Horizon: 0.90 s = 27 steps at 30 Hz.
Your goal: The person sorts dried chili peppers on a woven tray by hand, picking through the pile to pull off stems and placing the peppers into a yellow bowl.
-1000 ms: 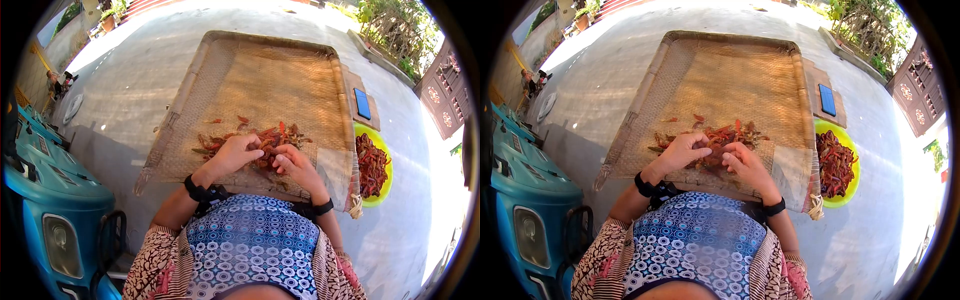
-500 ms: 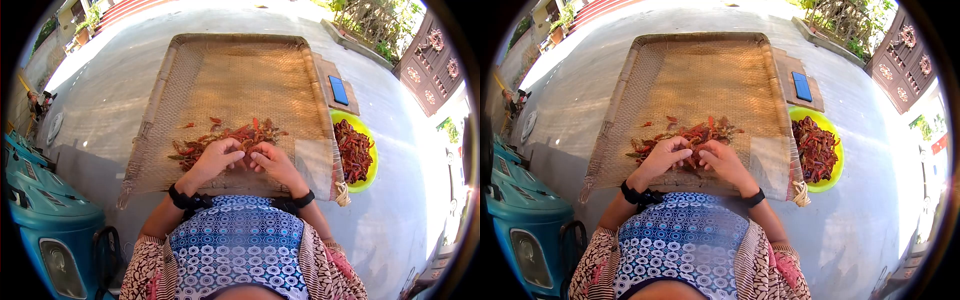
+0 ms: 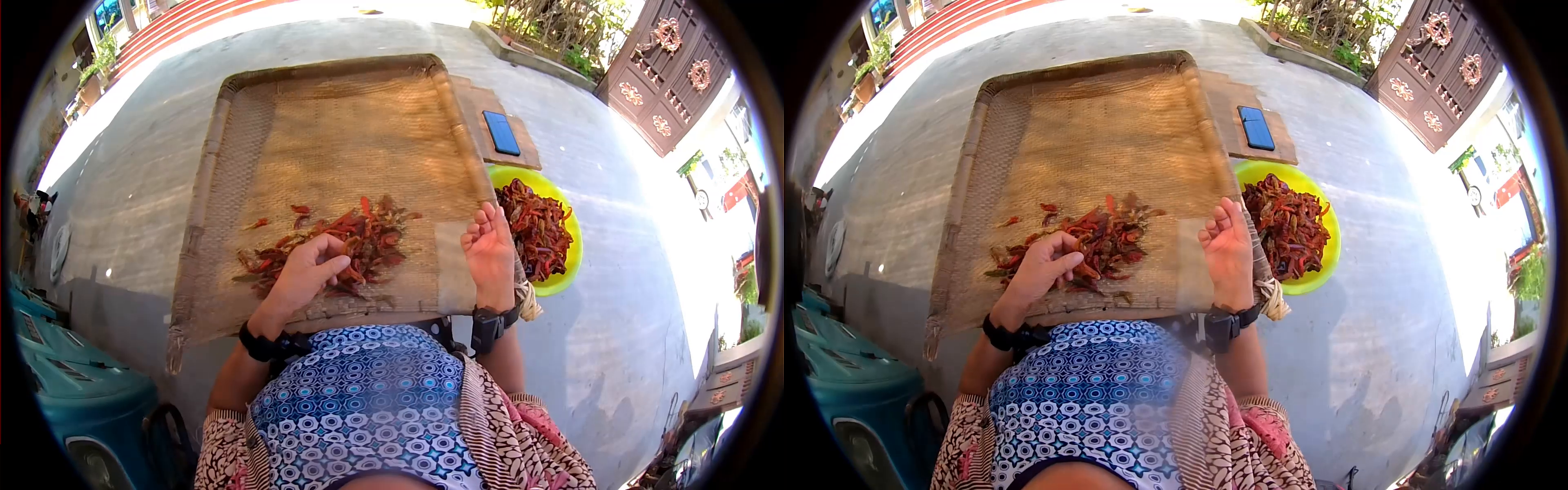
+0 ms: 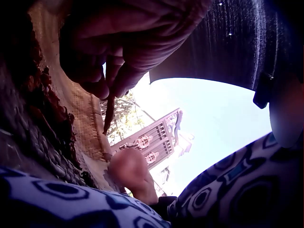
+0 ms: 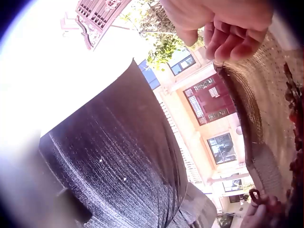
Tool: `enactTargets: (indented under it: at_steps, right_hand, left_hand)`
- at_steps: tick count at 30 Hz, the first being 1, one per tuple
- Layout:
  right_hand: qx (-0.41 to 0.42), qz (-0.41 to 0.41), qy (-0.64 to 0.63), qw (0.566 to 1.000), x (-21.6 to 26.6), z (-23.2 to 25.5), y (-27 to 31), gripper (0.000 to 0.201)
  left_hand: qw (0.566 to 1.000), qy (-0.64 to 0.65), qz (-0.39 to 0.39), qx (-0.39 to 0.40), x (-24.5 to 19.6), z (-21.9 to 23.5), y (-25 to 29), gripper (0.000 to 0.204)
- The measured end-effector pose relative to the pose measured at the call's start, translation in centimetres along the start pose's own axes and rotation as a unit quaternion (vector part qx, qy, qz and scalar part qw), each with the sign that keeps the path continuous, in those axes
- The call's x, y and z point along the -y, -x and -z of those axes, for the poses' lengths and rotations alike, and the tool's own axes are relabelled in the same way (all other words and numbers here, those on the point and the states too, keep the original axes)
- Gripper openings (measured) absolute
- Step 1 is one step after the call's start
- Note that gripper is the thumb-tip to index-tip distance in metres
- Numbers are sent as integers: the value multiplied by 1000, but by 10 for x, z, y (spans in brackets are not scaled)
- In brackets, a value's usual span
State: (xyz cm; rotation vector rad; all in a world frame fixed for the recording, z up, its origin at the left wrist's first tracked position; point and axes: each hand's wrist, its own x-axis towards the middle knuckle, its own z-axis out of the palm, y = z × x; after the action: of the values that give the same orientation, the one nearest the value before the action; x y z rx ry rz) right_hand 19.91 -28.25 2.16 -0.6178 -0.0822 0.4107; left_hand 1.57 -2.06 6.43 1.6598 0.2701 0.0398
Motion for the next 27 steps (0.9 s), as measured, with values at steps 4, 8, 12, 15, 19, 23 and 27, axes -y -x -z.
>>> enactTargets:
  at_steps: [4, 8, 12, 15, 19, 23, 27]
  right_hand:
    - [87, -86, 215, 969, -32, -44, 23, 22]
    - [317, -139, 458, 819, -65, -67, 37, 22]
    - [339, -140, 483, 795, -71, -78, 44, 21]
    - [291, -216, 495, 790, -62, -76, 41, 21]
    - [244, -142, 485, 827, -53, -63, 38, 21]
    - [81, -24, 362, 928, -18, -40, 15, 23]
    - [24, 49, 46, 997, 10, -11, -1, 26]
  left_hand:
    - [1000, 18, 5, 5, 0, -3, 0, 13]
    - [999, 36, -15, -6, 3, -2, 1, 12]
    - [999, 43, 0, -2, 1, -3, 2, 11]
    - [999, 36, -6, 5, 6, -1, 0, 10]
    - [997, -62, -34, -26, 0, 10, 4, 15]
    - [967, -216, -56, -119, -5, 55, 7, 18]
    - [937, -318, 18, -144, 5, 99, 17, 22]
